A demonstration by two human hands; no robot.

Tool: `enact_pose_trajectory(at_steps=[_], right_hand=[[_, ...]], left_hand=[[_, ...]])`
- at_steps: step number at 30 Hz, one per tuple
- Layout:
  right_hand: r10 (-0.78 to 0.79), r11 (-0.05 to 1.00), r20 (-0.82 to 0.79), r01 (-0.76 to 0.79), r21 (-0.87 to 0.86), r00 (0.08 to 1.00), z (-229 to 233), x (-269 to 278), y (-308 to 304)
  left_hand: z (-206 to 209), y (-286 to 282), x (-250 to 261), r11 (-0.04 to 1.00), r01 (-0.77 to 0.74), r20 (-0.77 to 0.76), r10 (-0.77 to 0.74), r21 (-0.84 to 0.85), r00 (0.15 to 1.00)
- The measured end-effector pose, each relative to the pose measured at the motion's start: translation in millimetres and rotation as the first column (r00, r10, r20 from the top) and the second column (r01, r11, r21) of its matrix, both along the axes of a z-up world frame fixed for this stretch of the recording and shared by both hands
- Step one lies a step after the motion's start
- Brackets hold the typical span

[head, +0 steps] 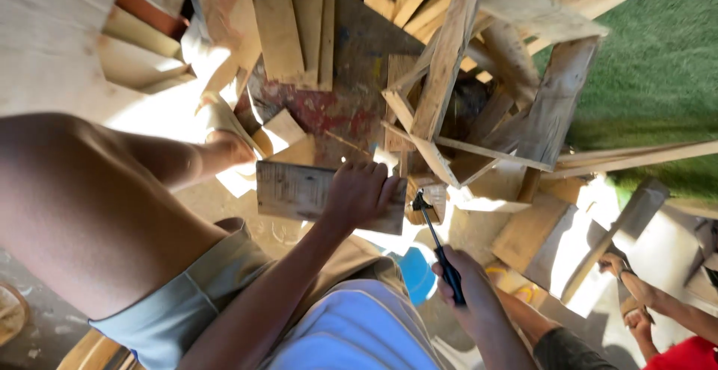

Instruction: Disassembling wooden crates using a screwdriver to pry slats apart

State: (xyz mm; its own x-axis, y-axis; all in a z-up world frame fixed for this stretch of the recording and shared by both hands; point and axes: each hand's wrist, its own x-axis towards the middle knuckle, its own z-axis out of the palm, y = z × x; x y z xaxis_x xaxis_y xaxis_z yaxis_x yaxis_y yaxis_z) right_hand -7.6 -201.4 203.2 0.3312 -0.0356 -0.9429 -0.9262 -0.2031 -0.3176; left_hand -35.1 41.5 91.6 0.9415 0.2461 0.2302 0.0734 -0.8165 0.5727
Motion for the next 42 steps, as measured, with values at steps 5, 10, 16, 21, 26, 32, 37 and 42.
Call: enact_pose_trajectory(at_steps=[5,10,16,21,26,32,37,42], right_hand=[[-0.095,0.995,-0.023,0.095,0.011,0.995,-18,-6,-59],[-0.083,0.992,-0.050,0.088,0.094,0.995,-48,-9,-109],[-0.111,0.991,-0.077,0.117,0.064,0.991,-65,-2,-121],[0.202,0.979,-0.162,-0.200,0.029,0.966,-96,10,-153],[0.095,0.994,-0.198,-0.081,0.078,0.976,-69,11,-120],[-0.109,0.961,-0.221,0.160,0.226,0.969,-123,19,-137],[-0.113,0.953,-0.097,0.135,0.270,0.989,-86,21,-107],[0.050,0.996,0.590,-0.081,0.026,0.806,18,12,-26]], left_hand=[[69,22,-45,0.919,-0.112,-0.004,0.119,-0.377,0.993],[126,24,-73,0.731,-0.261,0.045,0.369,-0.630,0.928],[173,20,-78,0.709,-0.197,0.170,0.411,-0.677,0.896],[226,25,-67,0.702,-0.045,0.301,0.362,-0.711,0.882],[248,30,-60,0.689,0.010,0.377,0.385,-0.724,0.842],[260,40,-53,0.593,0.149,0.491,0.470,-0.791,0.733],[240,53,-57,-0.216,0.465,0.077,0.842,-0.859,0.535],[216,78,-72,-0.349,0.475,0.051,0.761,-0.808,0.647]])
